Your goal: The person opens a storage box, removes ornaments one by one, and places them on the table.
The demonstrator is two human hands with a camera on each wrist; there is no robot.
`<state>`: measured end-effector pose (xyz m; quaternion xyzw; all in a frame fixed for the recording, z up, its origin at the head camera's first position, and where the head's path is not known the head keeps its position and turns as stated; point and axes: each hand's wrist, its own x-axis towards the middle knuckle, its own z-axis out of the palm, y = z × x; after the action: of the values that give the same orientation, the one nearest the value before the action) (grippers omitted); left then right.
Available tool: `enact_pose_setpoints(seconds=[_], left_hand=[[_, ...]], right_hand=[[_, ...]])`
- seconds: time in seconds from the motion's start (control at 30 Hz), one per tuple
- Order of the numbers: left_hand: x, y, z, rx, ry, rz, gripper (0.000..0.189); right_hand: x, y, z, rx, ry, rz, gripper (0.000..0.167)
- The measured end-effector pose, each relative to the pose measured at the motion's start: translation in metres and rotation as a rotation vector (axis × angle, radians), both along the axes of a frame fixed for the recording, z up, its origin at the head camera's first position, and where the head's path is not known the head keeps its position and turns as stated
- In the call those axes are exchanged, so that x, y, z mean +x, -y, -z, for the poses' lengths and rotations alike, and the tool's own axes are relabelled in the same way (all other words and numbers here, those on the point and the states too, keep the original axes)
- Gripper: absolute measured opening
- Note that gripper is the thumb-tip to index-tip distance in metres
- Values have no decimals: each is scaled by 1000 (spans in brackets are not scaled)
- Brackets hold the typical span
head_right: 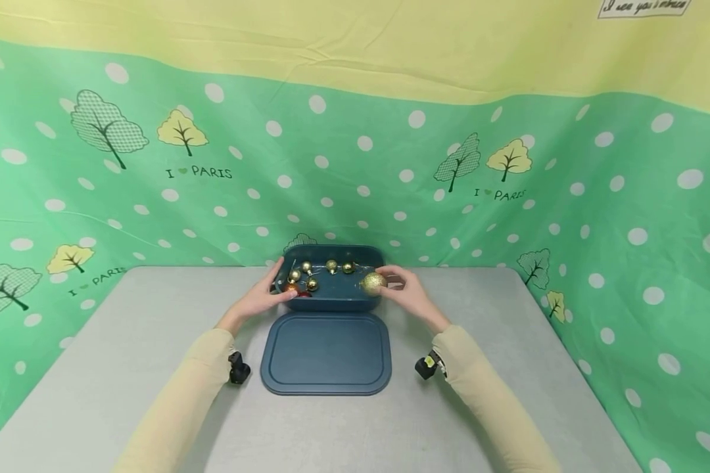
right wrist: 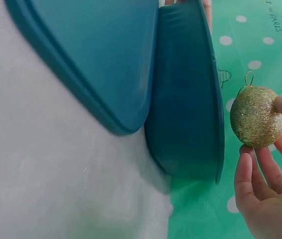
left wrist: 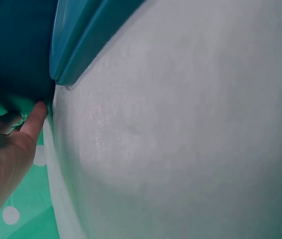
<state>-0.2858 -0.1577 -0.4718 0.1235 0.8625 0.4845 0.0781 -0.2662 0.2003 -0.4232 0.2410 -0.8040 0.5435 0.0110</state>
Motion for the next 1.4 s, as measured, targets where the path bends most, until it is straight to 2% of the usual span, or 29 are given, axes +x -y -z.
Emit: enact_pose_setpoints(seconds=[0.07,0.23,0.3,0.5,0.73,0.97,1.07,1.23,1.4], left_hand=[[0,0,0,4,-5,1,98],[1,0,0,-1,-19,1,99],[1,0,-1,-4,-29,-1,99],[-1,-2,-2,-24,-63,2,100],[-6,0,-3,-27,-78,15,102],[-14,0,2,9,-111,26,103],[-14,0,2,16,-110,43,103],[-13,-1,1,3,-63,33,104],[-12,-1,1,12,-56,23,104]], right_hand=[[8,-4,-6,-10,1,4,40],[14,-18,-3,-17,25,23,41],[10,-27,7,-17,30,38,42],[12,-46,16,-15,55,108,43],[10,-64,28,53,83,161,42],[16,-65,18,97,153,186,40],[12,-68,25,120,168,184,40],[2,-76,46,139,160,204,41],[1,-77,49,143,162,216,44]])
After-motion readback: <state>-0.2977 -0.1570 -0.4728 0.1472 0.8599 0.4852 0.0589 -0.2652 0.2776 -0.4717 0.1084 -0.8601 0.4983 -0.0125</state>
